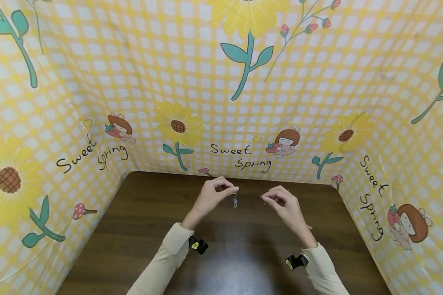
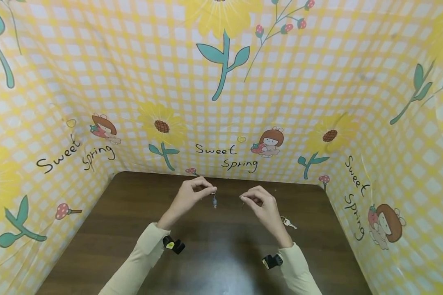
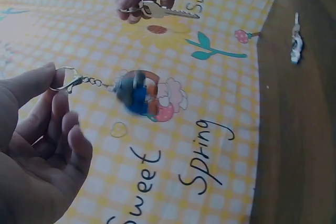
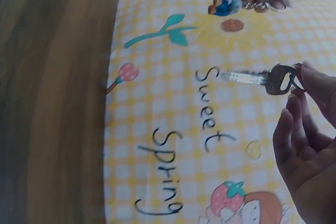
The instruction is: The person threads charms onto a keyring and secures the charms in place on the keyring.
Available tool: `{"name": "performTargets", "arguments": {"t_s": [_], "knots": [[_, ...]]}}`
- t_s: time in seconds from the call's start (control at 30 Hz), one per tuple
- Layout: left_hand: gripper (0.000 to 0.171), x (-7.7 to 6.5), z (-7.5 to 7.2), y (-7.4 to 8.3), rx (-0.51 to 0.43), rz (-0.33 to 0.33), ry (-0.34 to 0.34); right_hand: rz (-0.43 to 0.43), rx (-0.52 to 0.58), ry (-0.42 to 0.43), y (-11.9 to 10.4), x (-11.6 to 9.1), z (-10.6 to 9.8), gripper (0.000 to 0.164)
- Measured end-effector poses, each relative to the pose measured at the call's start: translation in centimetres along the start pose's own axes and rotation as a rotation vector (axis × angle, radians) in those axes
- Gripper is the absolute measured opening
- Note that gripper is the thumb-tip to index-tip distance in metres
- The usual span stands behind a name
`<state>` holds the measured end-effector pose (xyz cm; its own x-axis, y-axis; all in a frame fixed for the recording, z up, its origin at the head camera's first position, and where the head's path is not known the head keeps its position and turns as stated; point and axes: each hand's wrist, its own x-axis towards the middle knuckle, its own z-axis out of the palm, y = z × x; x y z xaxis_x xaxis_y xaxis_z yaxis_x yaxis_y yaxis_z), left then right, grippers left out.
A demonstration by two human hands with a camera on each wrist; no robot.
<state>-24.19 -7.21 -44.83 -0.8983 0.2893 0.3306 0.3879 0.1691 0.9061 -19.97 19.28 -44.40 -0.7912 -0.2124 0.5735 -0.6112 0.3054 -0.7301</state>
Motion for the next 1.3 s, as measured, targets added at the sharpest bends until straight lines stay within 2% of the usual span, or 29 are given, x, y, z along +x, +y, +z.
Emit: {"name": "performTargets", "arguments": {"t_s": [0.3,0.6,0.8,1.03,1.3], "knots": [[0.01,-0.2,-0.5,1.1,-0.028,0.034,0.003,0.05,0.029,-0.014,0.3,0.5,0.7,0.016],[0.014,-0.6,0.0,2.0,-0.058,0.034,-0.032,0.134,0.112,-0.039,-0.7,1.6,1.1,0.011],[0.016,-0.7,0.3,2.0,-0.13,0.027,-0.062,0.137,0.155,-0.088,-0.7,2.0,1.2,0.016],[0.021,-0.7,0.3,1.8,-0.247,-0.005,-0.102,0.128,0.142,-0.106,-0.9,2.4,1.3,0.017],[0.028,-0.7,0.3,1.8,-0.216,0.008,-0.121,0.166,0.231,-0.123,-1.2,2.6,1.7,0.018]]}}
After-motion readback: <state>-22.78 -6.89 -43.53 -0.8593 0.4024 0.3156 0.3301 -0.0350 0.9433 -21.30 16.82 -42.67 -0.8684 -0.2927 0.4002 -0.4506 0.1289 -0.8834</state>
